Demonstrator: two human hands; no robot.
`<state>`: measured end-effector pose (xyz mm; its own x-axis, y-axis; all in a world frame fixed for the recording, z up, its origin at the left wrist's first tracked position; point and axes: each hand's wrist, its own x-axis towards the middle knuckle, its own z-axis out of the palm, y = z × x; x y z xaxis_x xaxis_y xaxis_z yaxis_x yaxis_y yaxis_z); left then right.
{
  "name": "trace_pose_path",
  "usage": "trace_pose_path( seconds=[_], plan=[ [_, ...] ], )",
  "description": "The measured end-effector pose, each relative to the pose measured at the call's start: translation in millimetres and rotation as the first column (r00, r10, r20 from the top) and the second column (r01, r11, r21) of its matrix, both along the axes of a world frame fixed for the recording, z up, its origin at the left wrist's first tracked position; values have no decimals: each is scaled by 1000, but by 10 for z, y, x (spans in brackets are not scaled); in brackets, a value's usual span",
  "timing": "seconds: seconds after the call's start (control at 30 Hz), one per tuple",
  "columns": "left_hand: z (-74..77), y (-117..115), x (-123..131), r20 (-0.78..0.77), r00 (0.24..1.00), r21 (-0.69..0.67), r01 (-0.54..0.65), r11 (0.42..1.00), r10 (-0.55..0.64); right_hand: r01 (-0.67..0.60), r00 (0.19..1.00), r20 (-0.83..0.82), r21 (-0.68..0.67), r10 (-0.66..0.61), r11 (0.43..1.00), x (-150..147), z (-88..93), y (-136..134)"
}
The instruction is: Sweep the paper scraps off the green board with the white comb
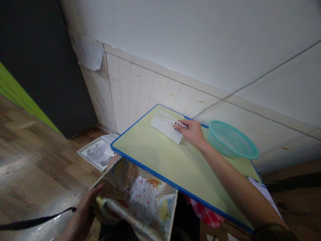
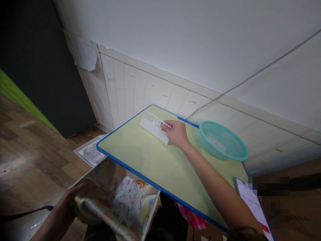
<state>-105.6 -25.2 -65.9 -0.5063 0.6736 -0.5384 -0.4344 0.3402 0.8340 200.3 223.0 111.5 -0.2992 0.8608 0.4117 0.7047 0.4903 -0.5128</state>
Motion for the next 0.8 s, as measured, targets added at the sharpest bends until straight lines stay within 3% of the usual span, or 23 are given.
trace_pose_path(
  seconds=[0.17,0.33,0.53,0.67,0.8],
  plan=[
    [-102,-10,-49,-20,1000,11,1,1000,0,-96,988,127,59,88,994,-115,-7,-103],
    [-40,-4,-13,20,1000,18,23,1000,-23,-185,974,146,58,175,981,-65,-17,-398],
    [32,23,17,30,999,-30,18,999,-17,-130,982,166,214,95,968,-55,10,-547],
    [34,33,17,-3,999,-25,32,999,-32,-161,974,209,369,87,915,-314,67,-842],
    [19,21,21,-97,995,0,17,1000,-17,-360,855,490,328,168,873,-783,51,-1191]
  ],
)
